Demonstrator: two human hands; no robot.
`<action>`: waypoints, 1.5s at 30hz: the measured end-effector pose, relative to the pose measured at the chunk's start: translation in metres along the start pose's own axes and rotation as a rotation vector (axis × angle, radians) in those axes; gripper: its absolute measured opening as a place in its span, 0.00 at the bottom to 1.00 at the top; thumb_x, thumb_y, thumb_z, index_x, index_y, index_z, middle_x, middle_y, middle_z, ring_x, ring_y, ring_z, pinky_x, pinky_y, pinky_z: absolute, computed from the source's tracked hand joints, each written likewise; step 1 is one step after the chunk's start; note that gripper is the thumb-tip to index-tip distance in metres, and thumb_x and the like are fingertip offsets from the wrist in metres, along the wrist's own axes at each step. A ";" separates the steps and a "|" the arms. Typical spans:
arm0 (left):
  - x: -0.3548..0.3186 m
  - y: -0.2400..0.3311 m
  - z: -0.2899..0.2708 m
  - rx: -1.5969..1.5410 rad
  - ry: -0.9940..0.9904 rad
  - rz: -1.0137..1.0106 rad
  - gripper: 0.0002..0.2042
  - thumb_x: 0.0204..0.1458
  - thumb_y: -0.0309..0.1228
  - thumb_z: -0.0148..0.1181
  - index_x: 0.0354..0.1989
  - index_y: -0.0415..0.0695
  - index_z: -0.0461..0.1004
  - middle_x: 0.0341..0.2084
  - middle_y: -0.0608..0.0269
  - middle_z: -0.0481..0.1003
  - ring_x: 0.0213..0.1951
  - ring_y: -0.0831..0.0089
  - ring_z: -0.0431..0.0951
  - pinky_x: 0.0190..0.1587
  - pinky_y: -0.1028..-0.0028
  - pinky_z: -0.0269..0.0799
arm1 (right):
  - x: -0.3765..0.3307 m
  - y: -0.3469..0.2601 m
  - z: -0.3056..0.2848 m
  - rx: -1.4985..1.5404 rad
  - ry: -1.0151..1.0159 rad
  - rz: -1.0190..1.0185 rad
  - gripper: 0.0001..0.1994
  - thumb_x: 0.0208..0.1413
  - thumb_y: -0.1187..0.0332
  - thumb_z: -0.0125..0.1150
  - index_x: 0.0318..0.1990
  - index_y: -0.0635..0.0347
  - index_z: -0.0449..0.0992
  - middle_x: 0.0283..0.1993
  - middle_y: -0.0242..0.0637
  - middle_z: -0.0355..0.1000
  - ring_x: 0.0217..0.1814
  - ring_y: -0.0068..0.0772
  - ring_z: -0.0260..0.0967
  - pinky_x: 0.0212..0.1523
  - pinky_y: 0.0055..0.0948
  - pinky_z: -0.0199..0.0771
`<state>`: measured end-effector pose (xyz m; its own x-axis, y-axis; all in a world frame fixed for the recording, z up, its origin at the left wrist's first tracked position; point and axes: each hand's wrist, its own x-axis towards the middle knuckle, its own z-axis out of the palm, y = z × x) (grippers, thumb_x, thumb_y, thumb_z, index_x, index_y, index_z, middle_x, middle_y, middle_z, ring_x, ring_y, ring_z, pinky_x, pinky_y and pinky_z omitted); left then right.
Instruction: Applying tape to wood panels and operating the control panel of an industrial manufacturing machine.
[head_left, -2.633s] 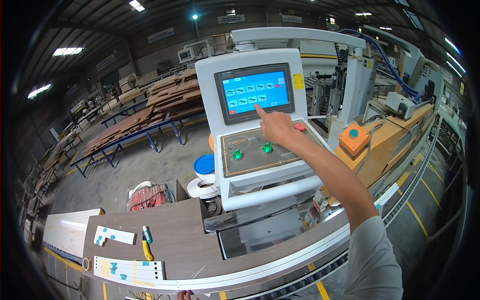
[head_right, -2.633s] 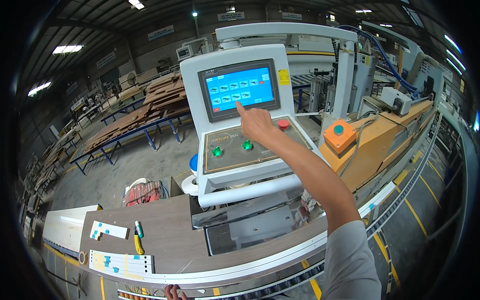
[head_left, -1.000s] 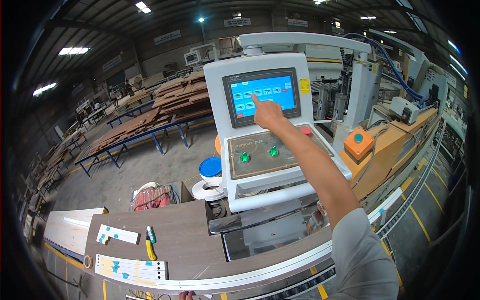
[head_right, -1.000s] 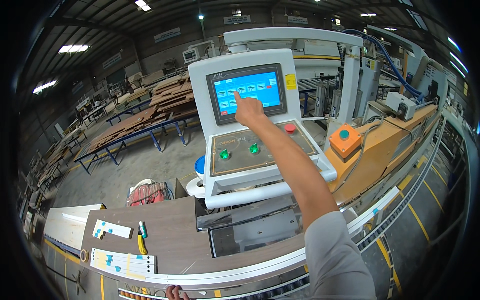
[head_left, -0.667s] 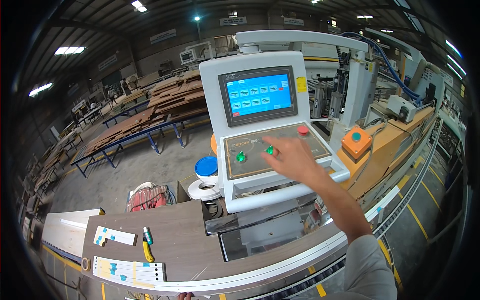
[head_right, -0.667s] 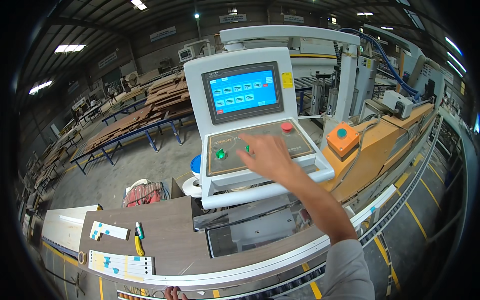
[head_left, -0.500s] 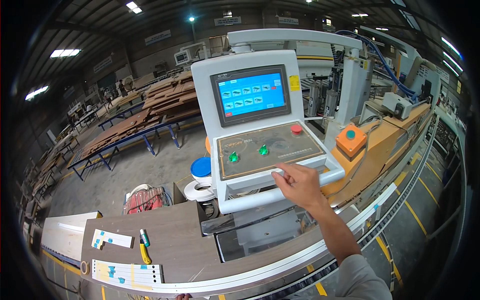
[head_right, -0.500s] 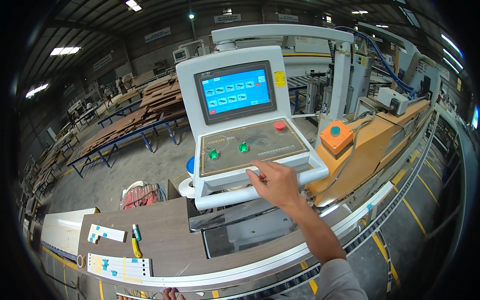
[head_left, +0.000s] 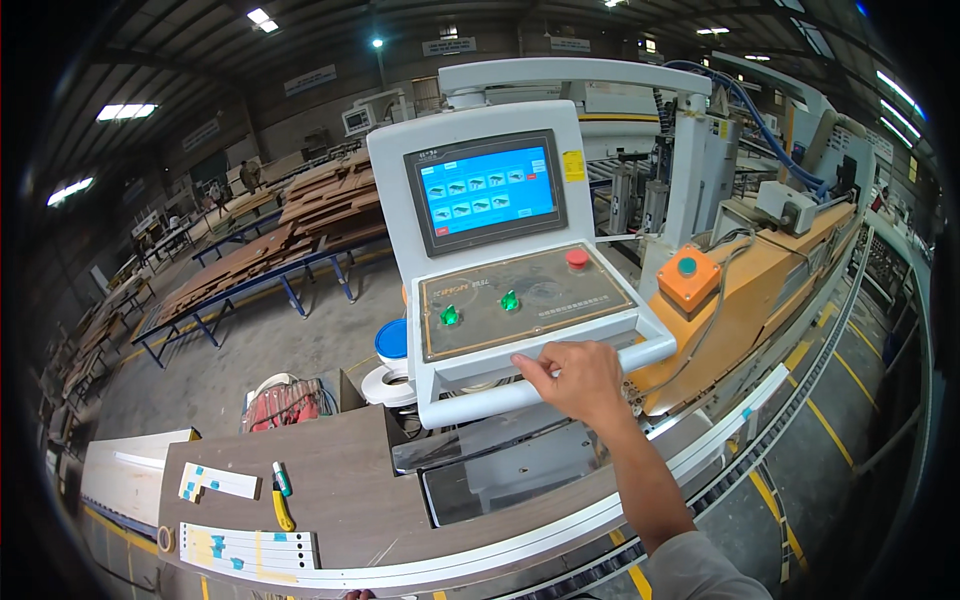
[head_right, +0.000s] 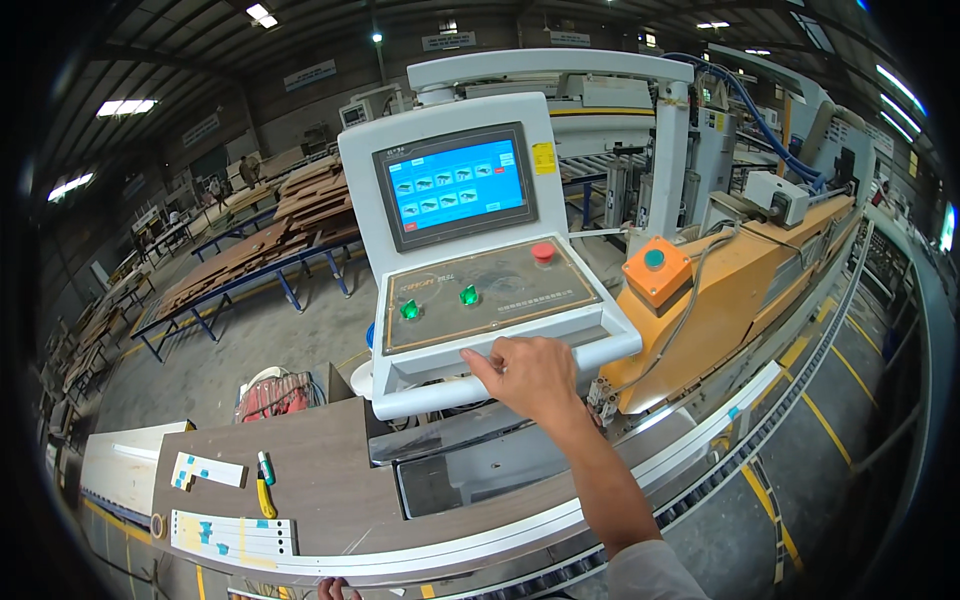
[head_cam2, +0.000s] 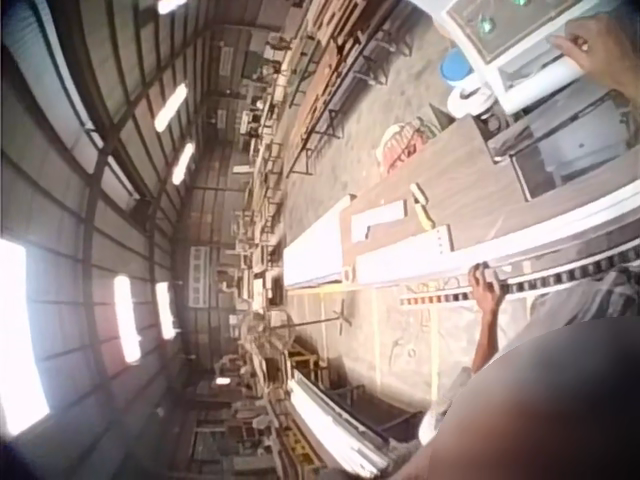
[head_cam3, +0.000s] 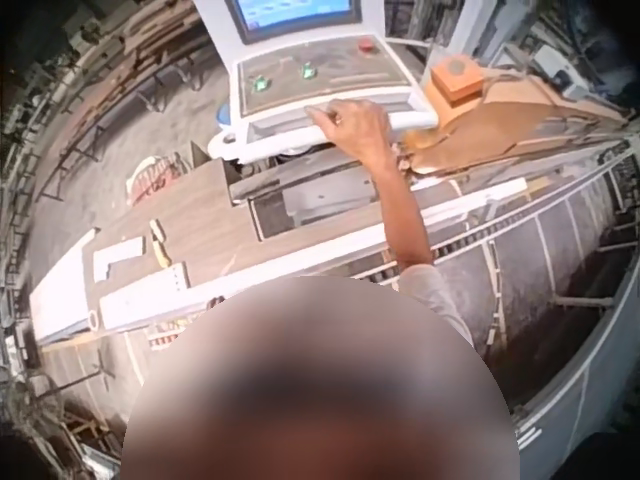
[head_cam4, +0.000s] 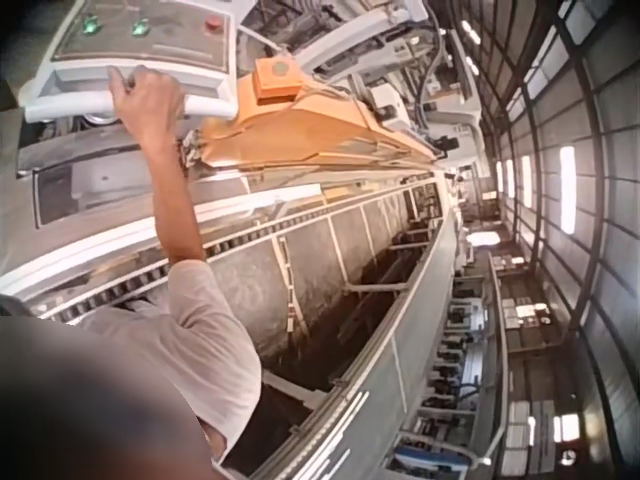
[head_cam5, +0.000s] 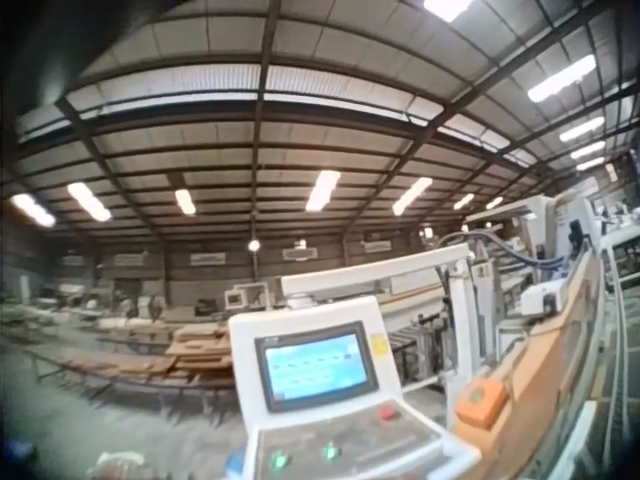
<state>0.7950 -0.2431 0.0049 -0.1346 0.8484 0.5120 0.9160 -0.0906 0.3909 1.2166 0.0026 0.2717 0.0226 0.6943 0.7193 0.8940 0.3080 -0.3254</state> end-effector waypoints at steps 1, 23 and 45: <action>-0.001 -0.001 0.001 0.001 0.003 -0.002 0.17 0.53 0.34 0.55 0.50 0.43 0.71 0.51 0.44 0.67 0.51 0.43 0.68 0.52 0.53 0.67 | 0.000 -0.001 0.000 -0.002 0.003 0.013 0.20 0.50 0.52 0.66 0.16 0.57 0.77 0.14 0.36 0.71 0.15 0.41 0.70 0.18 0.35 0.67; -0.005 -0.006 0.004 0.005 0.002 -0.070 0.17 0.53 0.36 0.57 0.51 0.45 0.72 0.52 0.47 0.68 0.54 0.45 0.68 0.52 0.53 0.68 | 0.001 -0.005 0.002 -0.005 0.018 0.052 0.21 0.50 0.50 0.63 0.15 0.56 0.76 0.14 0.39 0.70 0.18 0.44 0.70 0.21 0.39 0.68; -0.007 -0.004 0.004 -0.022 0.032 -0.068 0.16 0.54 0.36 0.56 0.49 0.44 0.73 0.52 0.45 0.67 0.52 0.44 0.68 0.52 0.54 0.67 | -0.001 -0.002 0.001 -0.006 -0.014 0.061 0.22 0.52 0.48 0.62 0.16 0.55 0.77 0.15 0.37 0.72 0.19 0.43 0.71 0.22 0.38 0.70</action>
<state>0.7941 -0.2471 -0.0033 -0.2082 0.8360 0.5077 0.8957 -0.0455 0.4424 1.2141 0.0024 0.2710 0.0709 0.7210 0.6893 0.8938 0.2608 -0.3647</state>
